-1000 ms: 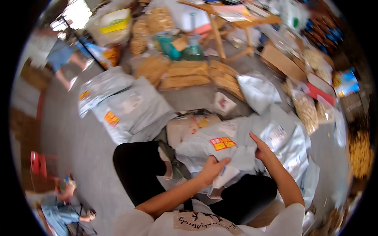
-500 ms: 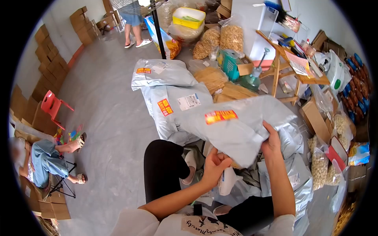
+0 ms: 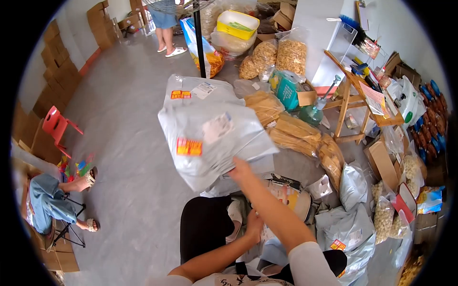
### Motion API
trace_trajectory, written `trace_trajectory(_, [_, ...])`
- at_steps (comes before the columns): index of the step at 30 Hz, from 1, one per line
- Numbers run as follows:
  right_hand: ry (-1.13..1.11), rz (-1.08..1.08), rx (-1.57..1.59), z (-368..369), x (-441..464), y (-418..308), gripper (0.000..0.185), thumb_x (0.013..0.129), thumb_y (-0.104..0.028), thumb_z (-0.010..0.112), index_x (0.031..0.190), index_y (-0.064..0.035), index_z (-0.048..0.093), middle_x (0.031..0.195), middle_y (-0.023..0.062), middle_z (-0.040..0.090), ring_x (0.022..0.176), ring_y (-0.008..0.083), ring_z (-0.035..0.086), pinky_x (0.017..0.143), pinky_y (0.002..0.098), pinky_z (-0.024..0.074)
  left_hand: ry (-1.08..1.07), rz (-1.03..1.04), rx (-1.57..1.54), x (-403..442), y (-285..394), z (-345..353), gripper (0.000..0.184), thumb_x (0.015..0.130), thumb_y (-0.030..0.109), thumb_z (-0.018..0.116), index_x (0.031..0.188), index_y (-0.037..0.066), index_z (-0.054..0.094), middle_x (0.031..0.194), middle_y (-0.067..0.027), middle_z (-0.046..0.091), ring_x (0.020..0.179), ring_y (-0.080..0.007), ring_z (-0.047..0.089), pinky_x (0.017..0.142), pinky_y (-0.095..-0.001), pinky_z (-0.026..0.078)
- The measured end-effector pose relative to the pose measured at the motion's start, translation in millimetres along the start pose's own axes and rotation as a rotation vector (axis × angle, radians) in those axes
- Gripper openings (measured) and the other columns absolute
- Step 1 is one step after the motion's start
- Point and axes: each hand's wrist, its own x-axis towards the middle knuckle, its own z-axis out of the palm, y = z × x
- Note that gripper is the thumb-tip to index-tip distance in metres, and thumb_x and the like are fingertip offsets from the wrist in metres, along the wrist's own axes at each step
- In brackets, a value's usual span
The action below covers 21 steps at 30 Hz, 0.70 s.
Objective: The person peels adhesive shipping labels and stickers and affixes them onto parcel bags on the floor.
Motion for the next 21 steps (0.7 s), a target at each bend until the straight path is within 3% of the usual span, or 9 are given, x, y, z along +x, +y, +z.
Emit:
trace_trajectory(2, [0.003, 0.125, -0.104, 8, 3, 18, 0.030, 0.086, -0.010, 0.047, 0.114, 0.0004, 0.044, 0.117, 0.0140, 0.049, 0.109, 0.0260, 0.047, 0.091, 0.0432, 0.0406, 0.021, -0.045, -0.080, -10, 8, 3, 0.026, 0.085, 0.009, 0.049, 0.109, 0.001, 0.048, 0.092, -0.0077, 0.060, 0.077, -0.0142, 0.059, 0.064, -0.0248, 0.047])
trace_trajectory(5, [-0.149, 0.054, -0.136, -1, 15, 24, 0.028, 0.086, -0.008, 0.046, 0.111, 0.0034, 0.045, 0.113, 0.0157, 0.051, 0.107, 0.0269, 0.049, 0.088, 0.0412, 0.0433, 0.007, -0.127, -0.162, -16, 12, 2, 0.020, 0.086, 0.009, 0.047, 0.103, 0.001, 0.052, 0.097, -0.0064, 0.059, 0.087, -0.0138, 0.057, 0.071, -0.0256, 0.046])
trace_trajectory(8, [-0.223, -0.007, -0.318, -3, 1, 11, 0.028, 0.085, -0.008, 0.047, 0.109, 0.0053, 0.045, 0.110, 0.0159, 0.051, 0.103, 0.0271, 0.050, 0.083, 0.0395, 0.0460, 0.014, -0.052, -0.104, -13, 10, 6, 0.020, 0.085, 0.009, 0.046, 0.104, 0.002, 0.051, 0.095, -0.0054, 0.059, 0.084, -0.0140, 0.057, 0.071, -0.0261, 0.046])
trace_trajectory(11, [-0.103, 0.030, -0.593, -9, -10, -1, 0.033, 0.083, -0.009, 0.049, 0.112, 0.0055, 0.043, 0.109, 0.0148, 0.050, 0.099, 0.0246, 0.050, 0.082, 0.0378, 0.0469, -0.085, -0.129, -0.207, 7, -17, -11, 0.025, 0.088, 0.017, 0.046, 0.109, 0.005, 0.048, 0.099, -0.0036, 0.058, 0.089, -0.0165, 0.057, 0.074, -0.0295, 0.047])
trace_trajectory(13, [-0.035, 0.080, -0.833, 3, -45, -17, 0.038, 0.082, -0.011, 0.052, 0.115, 0.0056, 0.042, 0.107, 0.0136, 0.050, 0.096, 0.0221, 0.050, 0.080, 0.0362, 0.0478, 0.047, -0.029, 0.096, 1, -3, -3, 0.022, 0.086, 0.014, 0.047, 0.108, 0.009, 0.049, 0.096, -0.0027, 0.057, 0.087, -0.0155, 0.056, 0.074, -0.0290, 0.047])
trace_trajectory(16, [-0.055, -0.109, -0.724, -45, -73, -43, 0.049, 0.082, -0.015, 0.053, 0.124, 0.0042, 0.036, 0.106, 0.0129, 0.050, 0.095, 0.0185, 0.050, 0.079, 0.0330, 0.0473, 0.065, -0.141, -0.034, 7, -5, -10, 0.029, 0.078, 0.003, 0.052, 0.106, 0.012, 0.049, 0.088, -0.0050, 0.056, 0.076, -0.0186, 0.058, 0.065, -0.0327, 0.051])
trace_trajectory(18, [-0.181, -0.252, -1.190, -57, -120, -86, 0.057, 0.082, -0.019, 0.055, 0.130, 0.0018, 0.031, 0.108, 0.0116, 0.050, 0.094, 0.0168, 0.050, 0.080, 0.0302, 0.0455, 0.008, -0.087, -0.044, 7, -9, -12, 0.031, 0.078, 0.004, 0.056, 0.107, 0.011, 0.049, 0.085, -0.0087, 0.056, 0.072, -0.0188, 0.059, 0.061, -0.0310, 0.051])
trace_trajectory(20, [-0.250, -0.258, -1.248, -119, -153, -136, 0.061, 0.082, -0.021, 0.058, 0.132, -0.0030, 0.030, 0.117, 0.0118, 0.048, 0.098, 0.0168, 0.049, 0.081, 0.0284, 0.0439, -0.001, -0.114, -0.025, -2, 0, 2, 0.027, 0.080, 0.001, 0.051, 0.107, 0.008, 0.049, 0.080, -0.0104, 0.057, 0.067, -0.0187, 0.059, 0.059, -0.0296, 0.051])
trace_trajectory(21, [-0.095, -0.313, -1.186, -150, -187, -155, 0.057, 0.083, -0.021, 0.058, 0.131, -0.0056, 0.032, 0.124, 0.0119, 0.045, 0.104, 0.0175, 0.048, 0.081, 0.0280, 0.0435, -0.034, -0.120, -0.017, -6, 1, 6, 0.027, 0.080, 0.001, 0.052, 0.107, 0.007, 0.049, 0.079, -0.0099, 0.057, 0.067, -0.0182, 0.060, 0.058, -0.0294, 0.051])
